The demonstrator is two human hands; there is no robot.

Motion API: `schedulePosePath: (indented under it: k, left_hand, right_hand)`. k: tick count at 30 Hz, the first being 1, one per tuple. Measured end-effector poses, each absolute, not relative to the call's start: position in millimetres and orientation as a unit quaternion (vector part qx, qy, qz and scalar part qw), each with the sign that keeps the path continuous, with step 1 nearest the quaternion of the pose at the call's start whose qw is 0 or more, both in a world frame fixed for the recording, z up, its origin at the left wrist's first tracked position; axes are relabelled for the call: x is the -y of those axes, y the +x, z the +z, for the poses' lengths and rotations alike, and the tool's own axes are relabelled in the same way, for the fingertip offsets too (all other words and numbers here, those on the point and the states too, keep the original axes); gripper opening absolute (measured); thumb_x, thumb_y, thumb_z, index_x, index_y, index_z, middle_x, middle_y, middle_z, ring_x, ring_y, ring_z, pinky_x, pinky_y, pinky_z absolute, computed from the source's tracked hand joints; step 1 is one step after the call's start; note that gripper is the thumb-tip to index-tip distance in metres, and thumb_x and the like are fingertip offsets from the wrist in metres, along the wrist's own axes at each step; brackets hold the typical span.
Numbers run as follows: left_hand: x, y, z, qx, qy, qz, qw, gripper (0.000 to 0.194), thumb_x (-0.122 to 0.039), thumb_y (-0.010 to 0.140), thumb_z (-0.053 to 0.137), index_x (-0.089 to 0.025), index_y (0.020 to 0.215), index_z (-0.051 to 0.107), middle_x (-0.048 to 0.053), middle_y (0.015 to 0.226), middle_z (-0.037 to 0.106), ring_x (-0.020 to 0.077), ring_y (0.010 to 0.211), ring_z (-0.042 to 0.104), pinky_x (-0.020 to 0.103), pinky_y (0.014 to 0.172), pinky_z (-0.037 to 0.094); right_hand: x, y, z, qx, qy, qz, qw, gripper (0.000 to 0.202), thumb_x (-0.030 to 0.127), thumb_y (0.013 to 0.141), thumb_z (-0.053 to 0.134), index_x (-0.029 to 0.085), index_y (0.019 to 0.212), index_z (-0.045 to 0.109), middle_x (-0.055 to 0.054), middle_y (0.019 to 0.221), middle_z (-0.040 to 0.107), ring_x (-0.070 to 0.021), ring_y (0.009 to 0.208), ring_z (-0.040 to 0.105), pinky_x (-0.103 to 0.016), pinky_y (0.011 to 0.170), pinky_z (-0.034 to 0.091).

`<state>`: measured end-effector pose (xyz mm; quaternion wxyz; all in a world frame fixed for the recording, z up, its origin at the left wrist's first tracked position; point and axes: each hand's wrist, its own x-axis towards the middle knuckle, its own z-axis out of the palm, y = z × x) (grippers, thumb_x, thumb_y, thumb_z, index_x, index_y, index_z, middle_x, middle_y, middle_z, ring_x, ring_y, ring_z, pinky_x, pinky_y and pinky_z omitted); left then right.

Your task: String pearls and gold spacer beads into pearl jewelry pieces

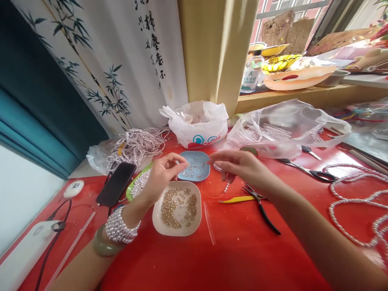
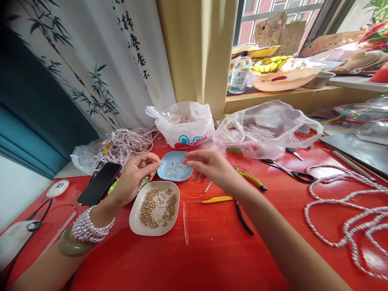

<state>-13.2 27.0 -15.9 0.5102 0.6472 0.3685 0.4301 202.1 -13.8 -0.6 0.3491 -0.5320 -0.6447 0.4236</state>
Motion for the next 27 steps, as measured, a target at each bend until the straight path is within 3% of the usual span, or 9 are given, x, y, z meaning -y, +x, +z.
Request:
schedulePosePath:
  k: [4, 10, 15, 21, 27]
  left_hand:
    - [-14.1, -5.9, -6.3, -0.318, 0.735, 0.4, 0.446, 0.007, -0.02, 0.073, 0.062, -0.016, 0.067, 0.06, -0.002, 0.07, 0.052, 0.0088, 0.062, 0.047, 0.021, 0.058, 0.037]
    - [-17.5, -24.1, -8.5, -0.344, 0.731, 0.355, 0.471, 0.009, -0.021, 0.073, 0.061, -0.015, 0.068, 0.058, -0.001, 0.067, 0.053, 0.0098, 0.062, 0.047, 0.023, 0.06, 0.037]
    - [-22.7, -46.5, -22.1, -0.425, 0.728, 0.328, 0.427, 0.009, -0.023, 0.073, 0.058, -0.015, 0.071, 0.06, 0.0, 0.072, 0.058, 0.0118, 0.066, 0.051, 0.023, 0.059, 0.039]
    - [-14.7, -49.1, -53.6, -0.412, 0.82, 0.121, 0.378, 0.013, -0.015, 0.068, 0.059, -0.017, 0.078, 0.067, 0.002, 0.078, 0.067, 0.0164, 0.072, 0.059, 0.026, 0.064, 0.041]
    - [-9.2, -43.8, -65.2, -0.403, 0.852, 0.112, 0.313, 0.014, -0.01, 0.066, 0.057, -0.017, 0.071, 0.067, 0.003, 0.073, 0.067, 0.0182, 0.071, 0.059, 0.027, 0.066, 0.04]
  right_hand:
    - [26.4, 155.5, -7.9, 0.581, -0.429, 0.575, 0.385, 0.022, 0.029, 0.075, 0.057, 0.014, 0.09, 0.061, -0.004, 0.079, 0.065, -0.0111, 0.064, 0.061, -0.02, 0.052, 0.046]
    - [24.1, 149.8, -20.6, 0.547, -0.443, 0.585, 0.404, 0.018, 0.032, 0.071, 0.062, 0.014, 0.069, 0.062, 0.001, 0.06, 0.06, -0.0066, 0.05, 0.052, -0.02, 0.05, 0.043]
    - [18.8, 149.2, -32.9, 0.562, -0.462, 0.575, 0.373, 0.019, 0.033, 0.071, 0.061, 0.014, 0.067, 0.061, 0.001, 0.058, 0.058, -0.0069, 0.049, 0.05, -0.02, 0.048, 0.04]
    - [19.0, 141.4, -57.3, 0.55, -0.466, 0.589, 0.366, 0.021, 0.034, 0.072, 0.058, 0.015, 0.08, 0.06, 0.002, 0.057, 0.058, -0.0086, 0.05, 0.05, -0.021, 0.048, 0.039]
    - [21.0, 139.7, -64.9, 0.554, -0.453, 0.596, 0.365, 0.027, 0.041, 0.071, 0.059, 0.014, 0.076, 0.06, 0.001, 0.058, 0.057, -0.0094, 0.051, 0.05, -0.023, 0.05, 0.039]
